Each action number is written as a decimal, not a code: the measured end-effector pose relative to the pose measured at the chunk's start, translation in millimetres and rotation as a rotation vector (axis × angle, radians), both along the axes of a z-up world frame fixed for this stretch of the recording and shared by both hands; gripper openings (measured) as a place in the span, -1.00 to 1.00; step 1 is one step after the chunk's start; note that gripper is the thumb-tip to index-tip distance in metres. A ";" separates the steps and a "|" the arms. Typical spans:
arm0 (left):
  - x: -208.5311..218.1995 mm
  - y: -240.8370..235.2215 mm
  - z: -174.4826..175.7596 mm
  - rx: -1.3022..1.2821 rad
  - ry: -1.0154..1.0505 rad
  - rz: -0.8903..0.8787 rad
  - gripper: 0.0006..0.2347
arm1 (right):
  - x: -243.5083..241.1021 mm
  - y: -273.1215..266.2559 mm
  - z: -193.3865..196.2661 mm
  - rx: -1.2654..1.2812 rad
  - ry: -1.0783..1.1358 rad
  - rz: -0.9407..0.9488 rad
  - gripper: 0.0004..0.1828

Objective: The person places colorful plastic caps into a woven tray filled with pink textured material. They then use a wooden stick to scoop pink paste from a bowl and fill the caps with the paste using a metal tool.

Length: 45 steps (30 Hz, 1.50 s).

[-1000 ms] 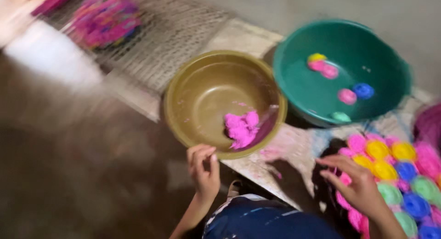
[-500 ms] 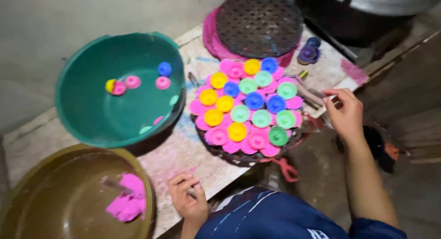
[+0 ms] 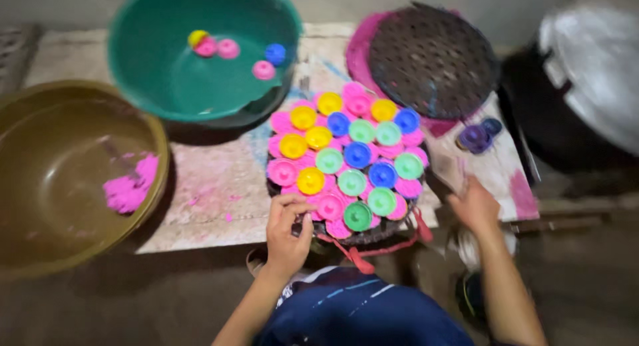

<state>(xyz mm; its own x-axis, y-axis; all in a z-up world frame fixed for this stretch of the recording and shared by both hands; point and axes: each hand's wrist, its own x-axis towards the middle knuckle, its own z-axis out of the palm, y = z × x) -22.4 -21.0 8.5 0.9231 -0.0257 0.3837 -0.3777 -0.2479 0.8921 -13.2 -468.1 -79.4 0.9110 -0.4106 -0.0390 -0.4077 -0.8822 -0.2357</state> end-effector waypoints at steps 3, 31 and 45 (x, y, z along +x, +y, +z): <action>-11.6 4.6 22.1 0.074 -0.024 0.043 -0.88 | -44.0 -27.7 43.1 -0.374 -0.416 0.265 -0.35; -60.6 340.0 149.3 0.714 0.324 -0.481 -0.65 | 83.2 511.3 280.4 0.739 0.573 2.080 -0.38; -34.2 388.5 22.4 -1.036 0.369 -0.371 -0.64 | 192.4 609.7 277.2 -0.390 -0.975 1.828 -0.36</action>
